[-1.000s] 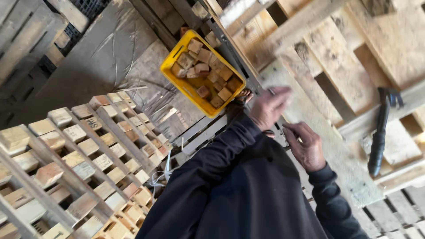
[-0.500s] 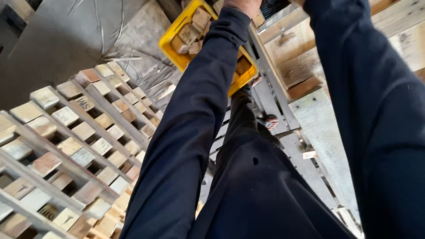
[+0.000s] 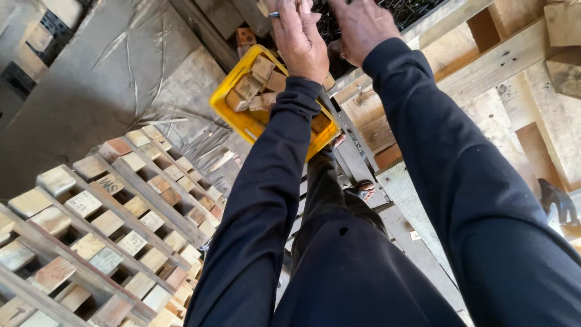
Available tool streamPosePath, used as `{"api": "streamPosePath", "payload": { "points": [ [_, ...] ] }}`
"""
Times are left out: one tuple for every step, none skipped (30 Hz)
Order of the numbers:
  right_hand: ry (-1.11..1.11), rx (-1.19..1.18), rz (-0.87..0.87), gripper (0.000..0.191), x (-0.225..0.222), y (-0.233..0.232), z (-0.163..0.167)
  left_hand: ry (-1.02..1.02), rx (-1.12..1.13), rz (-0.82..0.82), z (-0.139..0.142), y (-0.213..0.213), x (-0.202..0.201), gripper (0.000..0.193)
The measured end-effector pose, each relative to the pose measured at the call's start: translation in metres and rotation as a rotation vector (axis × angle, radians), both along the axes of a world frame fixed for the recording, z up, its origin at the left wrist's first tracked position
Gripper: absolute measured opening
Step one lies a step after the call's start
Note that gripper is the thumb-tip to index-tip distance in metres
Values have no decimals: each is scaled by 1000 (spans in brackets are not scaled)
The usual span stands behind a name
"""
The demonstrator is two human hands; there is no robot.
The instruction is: The person assembles a wooden pallet by placing small wooden blocks into gaps and securing them with nails using a hammer. The person repeatedly picks up blocks and nails, positions them, and hammers them into place.
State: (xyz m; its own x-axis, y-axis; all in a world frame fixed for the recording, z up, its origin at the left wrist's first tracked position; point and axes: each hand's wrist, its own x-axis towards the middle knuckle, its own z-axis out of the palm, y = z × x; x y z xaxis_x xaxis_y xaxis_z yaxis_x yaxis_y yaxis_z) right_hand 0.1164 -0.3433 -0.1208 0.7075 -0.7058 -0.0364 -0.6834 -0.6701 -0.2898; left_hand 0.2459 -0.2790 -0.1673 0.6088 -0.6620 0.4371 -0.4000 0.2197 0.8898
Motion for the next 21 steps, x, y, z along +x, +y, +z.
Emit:
{"api": "streamPosePath", "payload": {
  "points": [
    [22, 22, 27, 72, 2, 1, 0, 0, -2, 1, 1, 0, -1, 29],
    [30, 33, 51, 67, 2, 2, 1, -8, -5, 4, 1, 0, -2, 29],
    [40, 45, 72, 61, 4, 3, 1, -14, -8, 5, 0, 0, -2, 30],
    [58, 58, 92, 56, 5, 2, 1, -1, -24, -13, -1, 0, -3, 31],
    [46, 55, 67, 66, 5, 2, 1, 11, -43, -31, -3, 0, -2, 33],
    [30, 48, 42, 76, 7, 1, 1, 17, -65, -49, -4, 0, -2, 34],
    [14, 40, 16, 86, 8, 0, 0, 23, -65, -39, -6, -1, -1, 33],
    [47, 11, 49, 80, 9, -2, -1, 31, -61, -31, -6, -1, 0, 32],
    [83, -15, 80, 74, 10, -2, -2, 41, -54, -24, -6, -2, 0, 31],
    [118, -45, 112, 68, 11, -4, -3, 47, -37, -24, -5, -4, 0, 31],
    [156, -10, 113, 63, 11, -5, -4, 52, -22, -20, -4, -4, 0, 31],
    [191, 25, 116, 59, 10, -6, -6, 54, -6, -15, -1, -6, 0, 31],
    [226, 62, 118, 55, 9, -7, -7, 53, -17, -10, 1, -6, 0, 31],
    [177, 39, 110, 52, 6, -8, -8, 55, -25, -5, 4, -7, -1, 31],
    [128, 17, 102, 48, 3, -9, -9, 58, -33, 0, 6, -6, -2, 31],
    [79, -11, 94, 45, 0, -9, -9, 46, -16, -1, 8, -5, -3, 27],
    [14, -16, 61, 38, -4, -10, -9, 34, -2, -1, 10, -5, -2, 23],
    [-54, -18, 28, 30, -7, -10, -8, 21, 15, -3, 11, -5, -1, 20],
    [-121, -14, -6, 23, -11, -10, -7, 36, 36, -16, 11, -6, 1, 20],
    [-174, 33, -41, 20, -13, -11, -6, 53, 57, -29, 10, -9, 4, 20],
    [-230, 74, -73, 16, -16, -11, -4, 67, 70, -41, 8, -14, 7, 21]
  ]
}}
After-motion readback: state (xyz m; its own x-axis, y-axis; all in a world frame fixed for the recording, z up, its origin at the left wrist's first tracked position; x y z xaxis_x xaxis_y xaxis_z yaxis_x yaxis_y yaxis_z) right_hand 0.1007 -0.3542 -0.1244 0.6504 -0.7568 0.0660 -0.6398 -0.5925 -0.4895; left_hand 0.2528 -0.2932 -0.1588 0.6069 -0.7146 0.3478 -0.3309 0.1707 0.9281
